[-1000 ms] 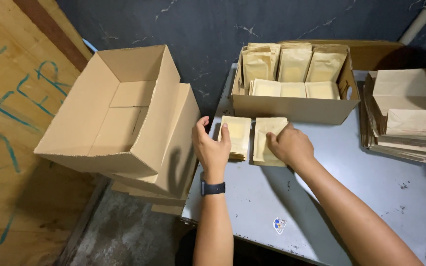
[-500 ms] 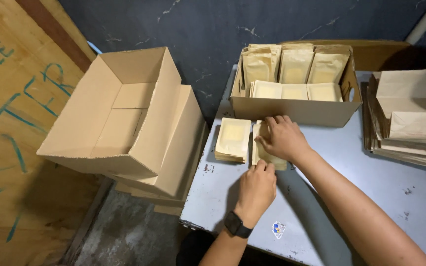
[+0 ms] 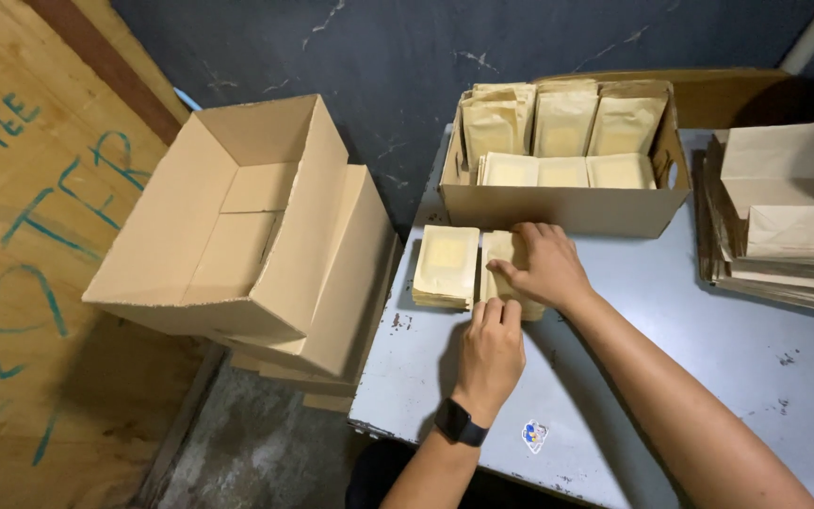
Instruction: Sealing filled coffee pouches using a manual heat sealing machine and organizing them into boxes.
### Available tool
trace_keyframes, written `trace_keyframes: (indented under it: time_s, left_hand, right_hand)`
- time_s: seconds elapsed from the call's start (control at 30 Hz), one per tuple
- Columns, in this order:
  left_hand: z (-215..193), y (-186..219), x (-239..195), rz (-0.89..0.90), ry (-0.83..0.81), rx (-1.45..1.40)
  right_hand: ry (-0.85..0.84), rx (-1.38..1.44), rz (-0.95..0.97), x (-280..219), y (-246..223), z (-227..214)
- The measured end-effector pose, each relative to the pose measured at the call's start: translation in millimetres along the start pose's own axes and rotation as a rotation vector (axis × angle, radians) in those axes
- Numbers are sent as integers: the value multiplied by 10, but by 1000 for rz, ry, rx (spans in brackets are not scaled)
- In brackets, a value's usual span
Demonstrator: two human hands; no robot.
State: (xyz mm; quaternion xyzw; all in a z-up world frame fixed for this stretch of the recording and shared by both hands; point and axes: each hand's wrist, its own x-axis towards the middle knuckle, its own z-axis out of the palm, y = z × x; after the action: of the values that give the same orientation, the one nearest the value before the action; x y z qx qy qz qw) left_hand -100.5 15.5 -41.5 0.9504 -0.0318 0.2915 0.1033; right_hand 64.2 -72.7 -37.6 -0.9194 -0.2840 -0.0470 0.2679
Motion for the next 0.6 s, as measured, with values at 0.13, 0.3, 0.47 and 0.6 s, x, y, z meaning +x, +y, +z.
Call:
trace_keyframes:
  time_s: [0.13, 0.3, 0.47, 0.6]
  left_hand:
    - [-52, 57, 8, -1, 26, 13]
    - [21, 36, 10, 4, 37, -19]
    - [23, 29, 27, 3, 31, 6]
    - [68, 19, 12, -10, 19, -12]
  right_hand:
    - [44, 118, 7, -44, 71, 6]
    - [60, 335, 88, -62, 107, -50]
    - [72, 496, 175, -63, 145, 21]
    - [128, 613, 215, -72, 149, 98]
